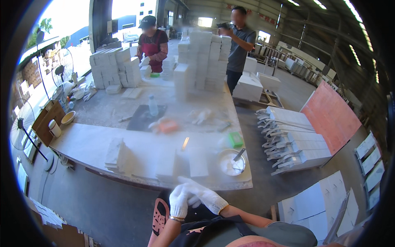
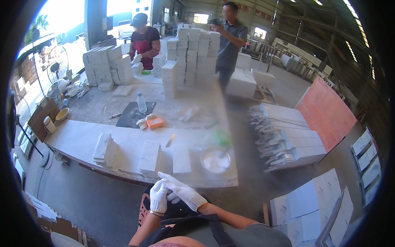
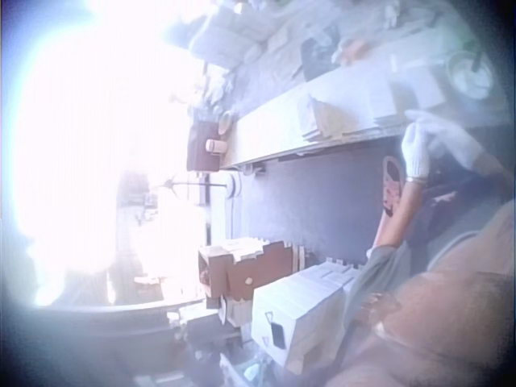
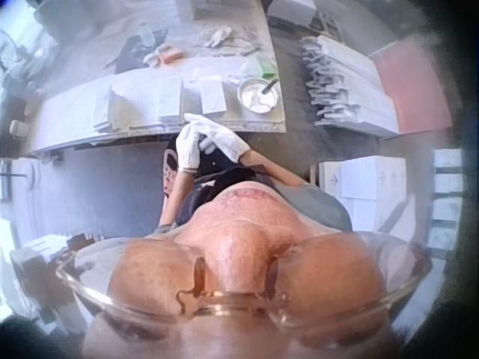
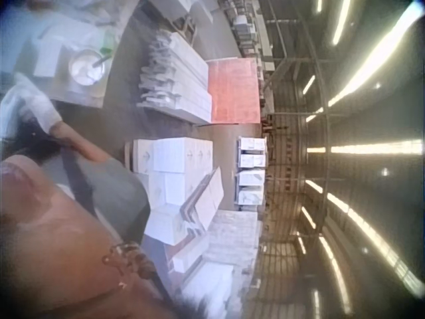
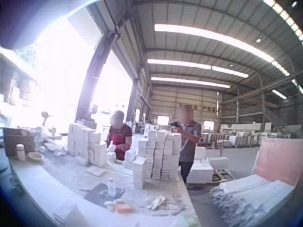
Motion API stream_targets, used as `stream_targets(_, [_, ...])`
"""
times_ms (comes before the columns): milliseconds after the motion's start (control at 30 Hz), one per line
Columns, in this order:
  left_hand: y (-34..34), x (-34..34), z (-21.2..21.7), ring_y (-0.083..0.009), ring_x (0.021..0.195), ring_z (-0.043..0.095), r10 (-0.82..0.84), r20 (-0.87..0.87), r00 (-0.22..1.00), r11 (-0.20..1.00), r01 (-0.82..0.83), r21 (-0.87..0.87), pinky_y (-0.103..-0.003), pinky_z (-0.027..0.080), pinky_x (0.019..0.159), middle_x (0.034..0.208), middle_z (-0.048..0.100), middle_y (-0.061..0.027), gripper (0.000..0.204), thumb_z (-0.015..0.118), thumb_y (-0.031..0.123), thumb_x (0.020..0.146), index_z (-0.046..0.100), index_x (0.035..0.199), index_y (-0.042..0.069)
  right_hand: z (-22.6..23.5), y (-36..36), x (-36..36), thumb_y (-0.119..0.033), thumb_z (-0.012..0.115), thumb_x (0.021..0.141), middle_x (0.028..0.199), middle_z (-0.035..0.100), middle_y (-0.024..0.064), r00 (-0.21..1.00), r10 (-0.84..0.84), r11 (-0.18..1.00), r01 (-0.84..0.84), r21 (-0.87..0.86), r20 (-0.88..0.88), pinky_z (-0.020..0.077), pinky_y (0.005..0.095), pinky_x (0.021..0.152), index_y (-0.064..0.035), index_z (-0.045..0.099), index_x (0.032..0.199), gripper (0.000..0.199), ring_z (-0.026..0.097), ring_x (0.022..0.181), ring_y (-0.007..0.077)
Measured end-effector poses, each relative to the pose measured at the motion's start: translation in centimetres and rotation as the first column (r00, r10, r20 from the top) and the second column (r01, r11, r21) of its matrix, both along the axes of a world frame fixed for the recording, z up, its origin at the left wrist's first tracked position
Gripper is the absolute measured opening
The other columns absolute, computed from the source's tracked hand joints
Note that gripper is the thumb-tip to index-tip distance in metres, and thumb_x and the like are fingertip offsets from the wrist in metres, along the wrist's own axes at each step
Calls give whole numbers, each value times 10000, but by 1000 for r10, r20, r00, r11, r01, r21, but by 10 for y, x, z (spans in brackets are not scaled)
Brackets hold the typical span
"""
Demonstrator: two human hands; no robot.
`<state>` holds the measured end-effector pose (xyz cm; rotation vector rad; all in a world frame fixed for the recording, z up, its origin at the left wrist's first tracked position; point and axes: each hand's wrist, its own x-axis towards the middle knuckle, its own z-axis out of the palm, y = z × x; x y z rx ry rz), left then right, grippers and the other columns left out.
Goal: The person applies a white paste to rectangular tiles using a small metal spatula and a green sponge. They spread the paste on the tile surface, wipe edges, and stack the treated tiles on the table.
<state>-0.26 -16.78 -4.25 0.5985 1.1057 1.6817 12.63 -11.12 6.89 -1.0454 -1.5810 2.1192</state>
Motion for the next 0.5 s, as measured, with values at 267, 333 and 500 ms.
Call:
stream_targets(267, [6,-43,26,-110,801,634,261,-40,964,964,-259,60,-276,508,731,894,705,-18,206,662,201,1036,731,1036,8,11,-11,-19,-498,552,1087,1561,495,31,988,149,986,-146,-76,29,514,364,1018,-219,264,1692,725,607,1279,210])
stream_targets(333, [5,-49,27,-102,804,613,277,-116,954,961,-274,43,-278,495,738,898,698,-7,224,678,224,1031,737,1034,7,11,-13,-25,-494,566,1082,1582,474,25,988,153,986,-151,-72,18,504,369,1037,-224,288,1685,716,594,1293,204])
stream_targets(500, [-12,-53,18,-99,848,593,296,-6,955,955,-296,24,-275,487,745,949,692,-15,282,697,262,1027,726,1124,-1,5,-13,-33,-467,562,1091,1646,399,33,987,138,986,-145,-83,-79,447,357,1117,-195,298,1681,701,506,1386,189])
